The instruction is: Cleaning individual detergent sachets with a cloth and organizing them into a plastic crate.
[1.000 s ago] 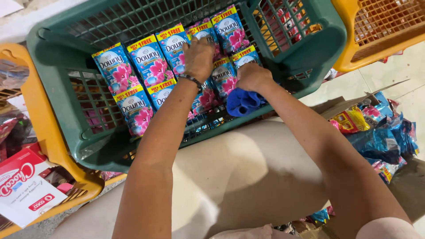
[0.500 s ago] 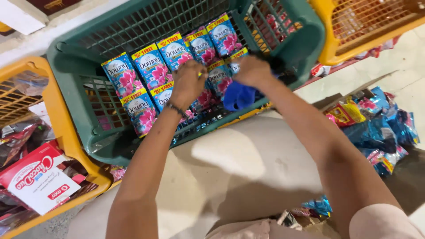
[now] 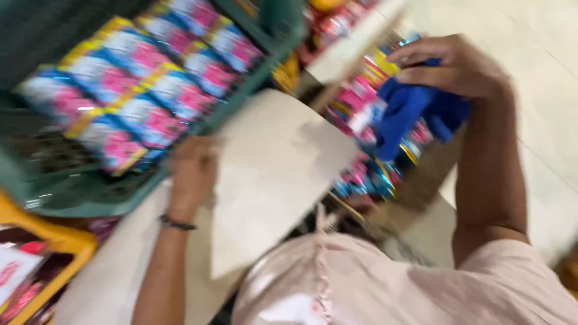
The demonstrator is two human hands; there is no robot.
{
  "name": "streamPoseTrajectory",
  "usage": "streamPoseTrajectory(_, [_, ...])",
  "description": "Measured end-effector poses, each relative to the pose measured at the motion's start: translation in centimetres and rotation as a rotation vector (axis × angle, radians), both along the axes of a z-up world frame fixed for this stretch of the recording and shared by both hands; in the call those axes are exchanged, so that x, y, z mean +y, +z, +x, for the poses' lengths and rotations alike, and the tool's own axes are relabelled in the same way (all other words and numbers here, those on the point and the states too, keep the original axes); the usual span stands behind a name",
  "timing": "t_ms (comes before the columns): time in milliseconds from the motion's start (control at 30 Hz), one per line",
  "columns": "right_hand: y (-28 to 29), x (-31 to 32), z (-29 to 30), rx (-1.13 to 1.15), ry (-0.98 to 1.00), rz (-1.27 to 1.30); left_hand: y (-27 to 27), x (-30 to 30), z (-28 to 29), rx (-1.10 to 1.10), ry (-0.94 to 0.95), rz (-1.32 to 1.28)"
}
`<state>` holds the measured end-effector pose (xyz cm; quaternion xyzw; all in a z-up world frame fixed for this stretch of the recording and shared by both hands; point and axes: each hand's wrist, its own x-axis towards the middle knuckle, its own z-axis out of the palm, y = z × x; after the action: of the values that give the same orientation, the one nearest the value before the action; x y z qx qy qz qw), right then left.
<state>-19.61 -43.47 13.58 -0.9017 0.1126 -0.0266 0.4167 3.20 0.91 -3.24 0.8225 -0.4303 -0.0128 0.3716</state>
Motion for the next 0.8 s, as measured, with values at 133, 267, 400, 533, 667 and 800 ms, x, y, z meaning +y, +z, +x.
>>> streamPoseTrajectory(133, [-9.0, -0.4, -6.0, 0.168, -0.08, -0.029, -1.6, 2.1, -0.6, -0.116, 0.014, 0.042])
streamPoseTrajectory(267, [-17.6, 2.8, -8.5, 0.378, 0.026, -0.192, -0.7, 3.2, -1.9, -0.033, 0.063, 0.047])
streamPoseTrajectory(400, [-30.2, 7.5, -7.0, 0.738, -0.075, -0.44, 0.3, 4.0, -2.8, 0.011, 0.115, -0.008])
streamPoseTrajectory(533, [-37.5, 12.6, -9.1, 0.363, 0.078, -0.972, 0.2, 5.1, -3.3, 0.141, 0.214, -0.085])
streamPoseTrajectory(667, [-42.6, 13.5, -8.3, 0.216, -0.023, -1.087, -1.1, 6.2, -2.7, 0.227, 0.293, -0.21])
streamPoseTrajectory(800, [-38.4, 14.7, -8.9, 0.066, -0.037, -1.201, -1.6, 6.6, -2.6, 0.357, 0.359, -0.354])
